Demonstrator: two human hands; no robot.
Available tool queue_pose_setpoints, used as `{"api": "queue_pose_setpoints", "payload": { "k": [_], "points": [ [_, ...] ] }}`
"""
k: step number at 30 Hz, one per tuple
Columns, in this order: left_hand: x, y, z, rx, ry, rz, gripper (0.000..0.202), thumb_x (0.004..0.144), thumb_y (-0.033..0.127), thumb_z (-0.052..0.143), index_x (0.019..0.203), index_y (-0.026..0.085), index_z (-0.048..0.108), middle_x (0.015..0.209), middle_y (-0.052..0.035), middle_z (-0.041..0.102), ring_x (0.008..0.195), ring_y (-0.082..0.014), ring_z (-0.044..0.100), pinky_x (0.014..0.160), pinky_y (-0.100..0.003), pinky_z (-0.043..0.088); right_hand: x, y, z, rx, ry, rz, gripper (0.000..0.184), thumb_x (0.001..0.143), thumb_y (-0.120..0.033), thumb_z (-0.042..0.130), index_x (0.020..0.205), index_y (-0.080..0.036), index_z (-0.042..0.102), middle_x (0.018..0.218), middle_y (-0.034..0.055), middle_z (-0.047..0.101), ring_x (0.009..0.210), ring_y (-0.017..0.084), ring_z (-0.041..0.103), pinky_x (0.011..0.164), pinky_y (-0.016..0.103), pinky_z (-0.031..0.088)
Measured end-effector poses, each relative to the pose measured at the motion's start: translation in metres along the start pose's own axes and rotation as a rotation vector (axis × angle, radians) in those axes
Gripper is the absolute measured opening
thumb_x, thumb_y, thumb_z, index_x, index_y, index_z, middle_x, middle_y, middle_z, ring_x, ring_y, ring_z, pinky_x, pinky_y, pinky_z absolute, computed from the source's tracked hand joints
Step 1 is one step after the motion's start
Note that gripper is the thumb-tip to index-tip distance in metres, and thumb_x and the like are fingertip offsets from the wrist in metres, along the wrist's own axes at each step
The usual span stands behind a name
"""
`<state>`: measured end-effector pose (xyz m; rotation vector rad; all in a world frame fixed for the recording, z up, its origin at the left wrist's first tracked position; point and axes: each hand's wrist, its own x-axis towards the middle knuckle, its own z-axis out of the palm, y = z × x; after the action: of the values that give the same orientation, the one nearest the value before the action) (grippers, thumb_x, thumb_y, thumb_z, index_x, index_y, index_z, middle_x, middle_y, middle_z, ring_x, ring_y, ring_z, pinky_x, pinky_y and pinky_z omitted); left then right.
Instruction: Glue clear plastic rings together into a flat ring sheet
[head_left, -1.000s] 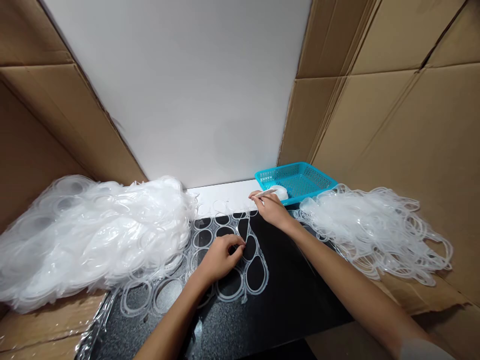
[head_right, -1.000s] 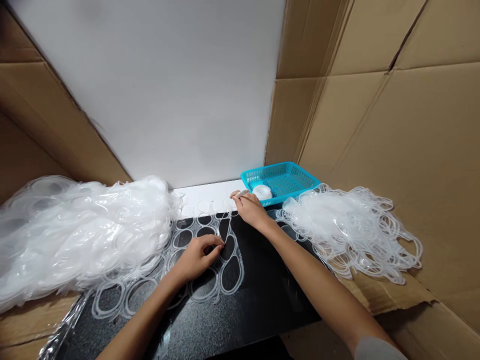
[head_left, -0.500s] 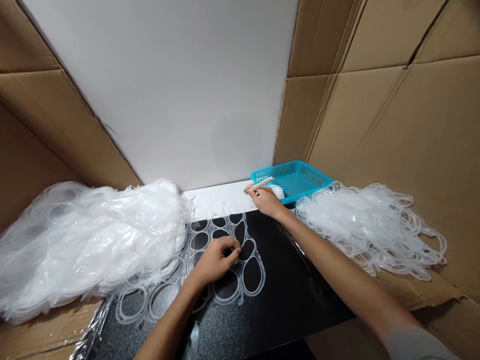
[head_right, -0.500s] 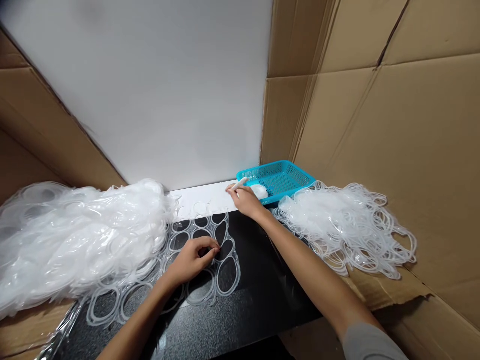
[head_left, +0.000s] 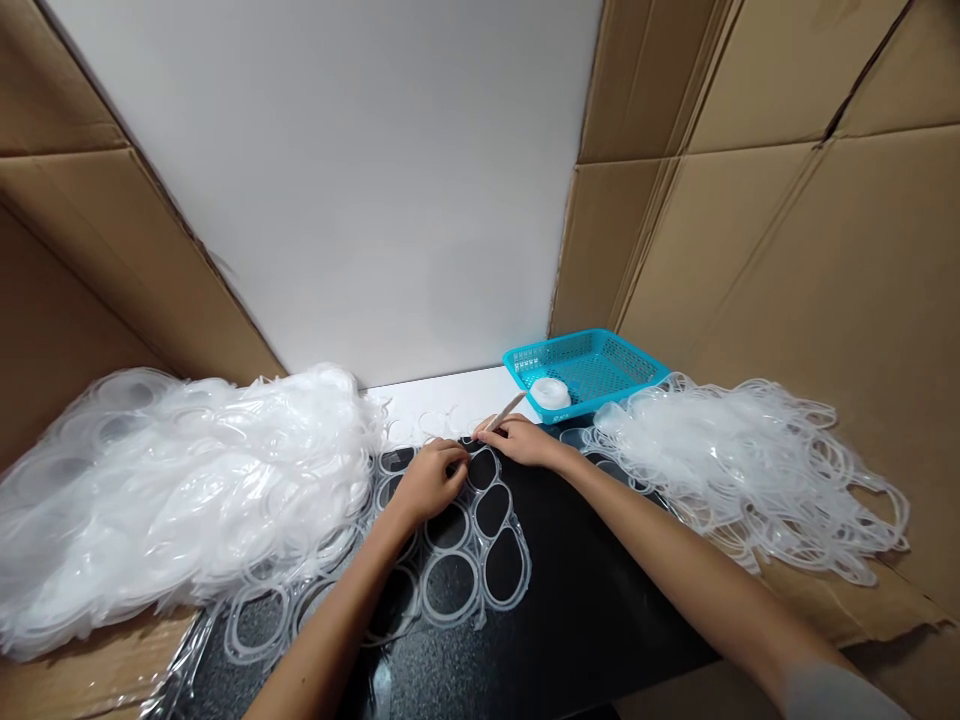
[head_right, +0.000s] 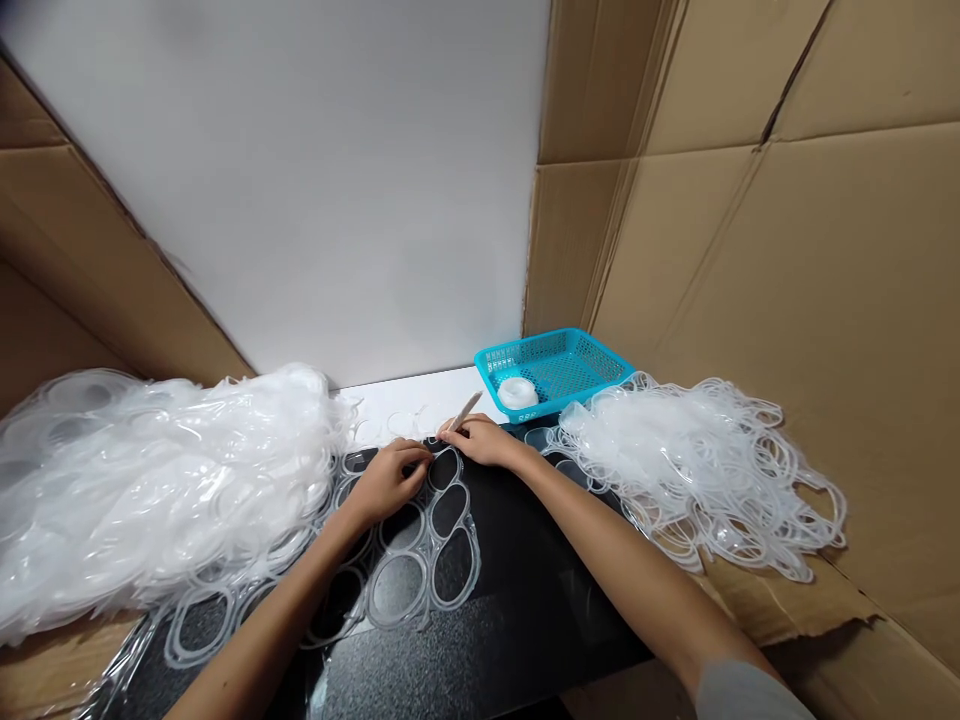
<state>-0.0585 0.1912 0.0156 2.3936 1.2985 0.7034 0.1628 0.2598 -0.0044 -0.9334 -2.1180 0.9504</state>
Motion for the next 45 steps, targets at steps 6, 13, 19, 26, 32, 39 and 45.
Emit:
{"api": "queue_pose_setpoints", "payload": {
  "k": [6,13,19,26,32,39,45],
  "points": [
    [-0.01,-0.008,0.002,-0.003,0.052,0.039,0.022,0.096,0.016,0.055,0.099,0.019,0.077,0.107,-0.0068,0.079,0.101,-0.0246,0.068,0.096,-0.043,0.053,-0.008,0.0,0.013,0.045,0.081,-0.021,0.035,0.105,-0.043,0.054,0.105,-0.022,0.083,0.118,0.0077,0.081,0.117,0.026,0.074,0.111,0.041,0.052],
    [-0.02,-0.005,0.007,0.057,0.043,0.038,0.022,0.097,0.017,0.056,0.106,0.021,0.077,0.115,-0.0068,0.079,0.106,-0.0266,0.066,0.096,-0.047,0.053,-0.012,-0.002,0.017,0.084,0.063,-0.03,0.043,0.101,-0.056,0.057,0.099,-0.022,0.083,0.11,0.0098,0.082,0.109,0.028,0.076,0.106,0.043,0.055],
    [-0.019,-0.005,0.008,0.082,0.032,0.04,0.024,0.098,0.017,0.056,0.108,0.021,0.077,0.117,-0.0074,0.078,0.107,-0.0273,0.066,0.095,-0.048,0.053,-0.014,-0.003,0.018,0.029,0.078,-0.036,0.037,0.102,-0.049,0.058,0.098,-0.022,0.083,0.107,0.0096,0.083,0.106,0.028,0.076,0.105,0.043,0.055],
    [-0.02,-0.005,0.01,0.103,0.017,0.057,0.025,0.1,0.018,0.055,0.111,0.02,0.077,0.116,-0.008,0.079,0.105,-0.0273,0.065,0.094,-0.049,0.053,-0.015,-0.004,0.02,0.006,0.1,-0.023,0.032,0.102,-0.043,0.059,0.098,-0.021,0.082,0.107,0.0095,0.083,0.107,0.028,0.077,0.106,0.043,0.055],
    [-0.019,-0.006,0.01,0.094,0.033,0.054,0.024,0.098,0.017,0.056,0.109,0.022,0.077,0.116,-0.0064,0.079,0.106,-0.0266,0.065,0.095,-0.047,0.053,-0.014,-0.004,0.019,0.047,0.1,0.007,0.029,0.1,-0.041,0.062,0.096,-0.02,0.082,0.107,0.0096,0.083,0.106,0.028,0.077,0.105,0.042,0.055],
    [-0.019,-0.004,0.008,0.066,0.031,0.043,0.024,0.098,0.017,0.056,0.108,0.021,0.077,0.116,-0.0059,0.079,0.106,-0.0263,0.066,0.095,-0.048,0.054,-0.015,-0.005,0.018,0.042,0.108,0.008,0.03,0.1,-0.043,0.062,0.096,-0.02,0.081,0.108,0.0097,0.082,0.108,0.028,0.076,0.106,0.043,0.054],
    [-0.02,-0.006,0.008,0.067,0.034,0.055,0.024,0.098,0.018,0.055,0.108,0.022,0.076,0.116,-0.006,0.078,0.105,-0.026,0.065,0.095,-0.048,0.054,-0.015,-0.005,0.017,0.061,0.099,0.016,0.033,0.1,-0.046,0.062,0.096,-0.02,0.081,0.108,0.0104,0.082,0.107,0.028,0.076,0.104,0.042,0.056]
  ]
}}
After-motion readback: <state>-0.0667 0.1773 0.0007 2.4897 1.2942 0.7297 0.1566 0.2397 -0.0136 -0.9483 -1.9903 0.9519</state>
